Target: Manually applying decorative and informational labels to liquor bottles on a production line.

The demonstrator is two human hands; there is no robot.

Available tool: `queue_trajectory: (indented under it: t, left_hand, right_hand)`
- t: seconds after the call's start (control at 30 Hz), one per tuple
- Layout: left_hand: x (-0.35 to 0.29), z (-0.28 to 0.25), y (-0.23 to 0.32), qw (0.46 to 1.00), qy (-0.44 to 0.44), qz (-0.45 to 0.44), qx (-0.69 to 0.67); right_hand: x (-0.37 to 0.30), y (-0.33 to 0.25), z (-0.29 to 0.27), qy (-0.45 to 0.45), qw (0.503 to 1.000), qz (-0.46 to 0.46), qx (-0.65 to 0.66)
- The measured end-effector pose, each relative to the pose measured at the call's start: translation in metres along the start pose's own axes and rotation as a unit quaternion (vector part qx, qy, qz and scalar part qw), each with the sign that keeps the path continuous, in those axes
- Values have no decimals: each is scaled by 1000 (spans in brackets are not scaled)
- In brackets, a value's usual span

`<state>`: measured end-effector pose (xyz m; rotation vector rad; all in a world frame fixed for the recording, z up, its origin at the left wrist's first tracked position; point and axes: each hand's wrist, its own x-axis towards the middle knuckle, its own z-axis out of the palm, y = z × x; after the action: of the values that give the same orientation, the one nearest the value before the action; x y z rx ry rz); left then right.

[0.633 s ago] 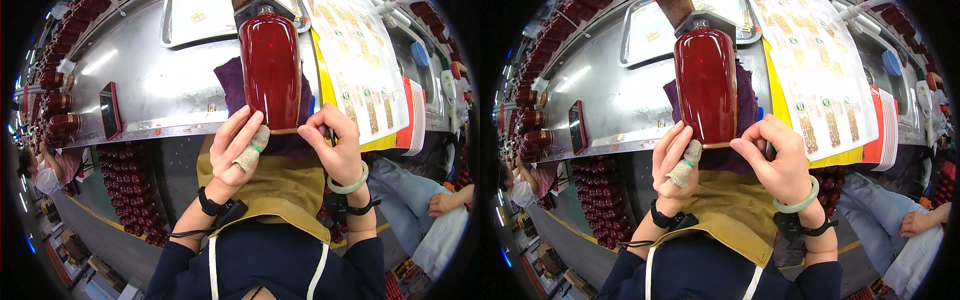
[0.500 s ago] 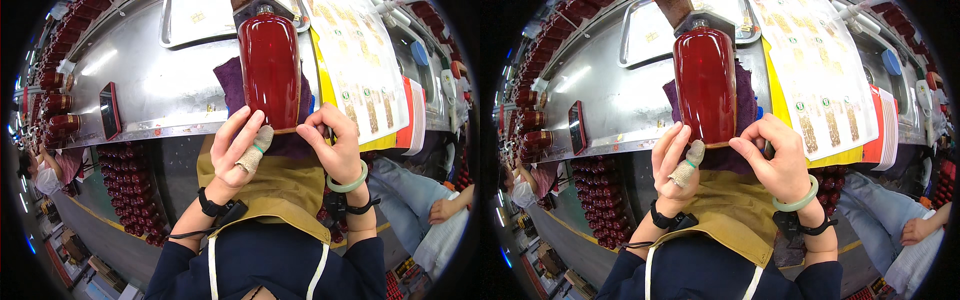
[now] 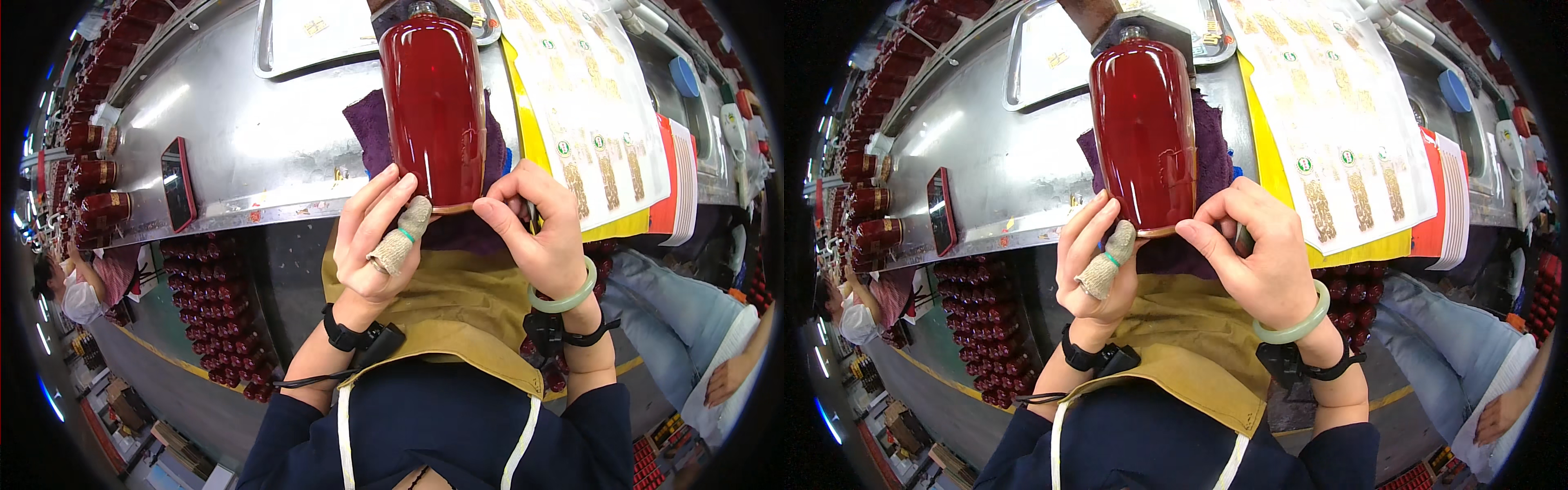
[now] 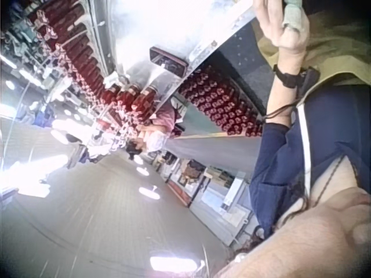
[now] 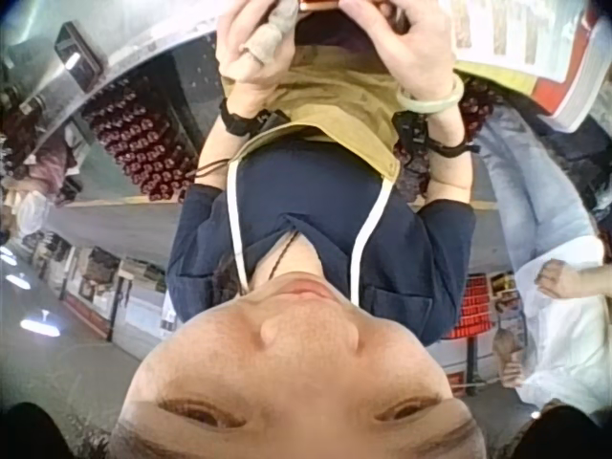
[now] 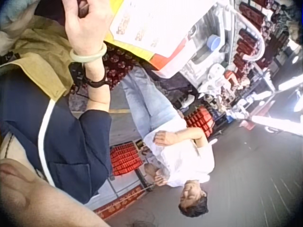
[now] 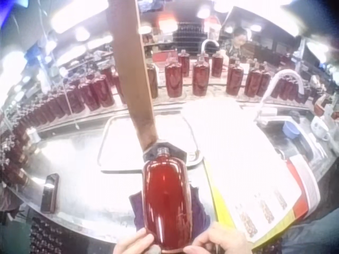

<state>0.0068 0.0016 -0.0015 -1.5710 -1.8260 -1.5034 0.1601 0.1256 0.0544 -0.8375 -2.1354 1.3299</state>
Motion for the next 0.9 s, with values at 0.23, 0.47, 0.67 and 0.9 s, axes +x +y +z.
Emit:
queue_trajectory:
  t: [0.23, 0.47, 0.67, 0.9]
  left_hand:
    - [-1, -3, -2, 999, -26, 35, 24]
    - [1, -8, 4, 998, -61, 24, 19]
    - [-6, -7, 1, 996, -82, 39, 21]
    - [0, -3, 6, 995, -58, 50, 58]
  right_hand:
    - [0, -1, -1, 2, 1000, 0, -22]
    - [0, 0, -1, 2, 1000, -4, -22]
    - [0, 0, 0, 6, 1000, -11, -28]
    - [1, 1, 3, 15, 999, -21, -30]
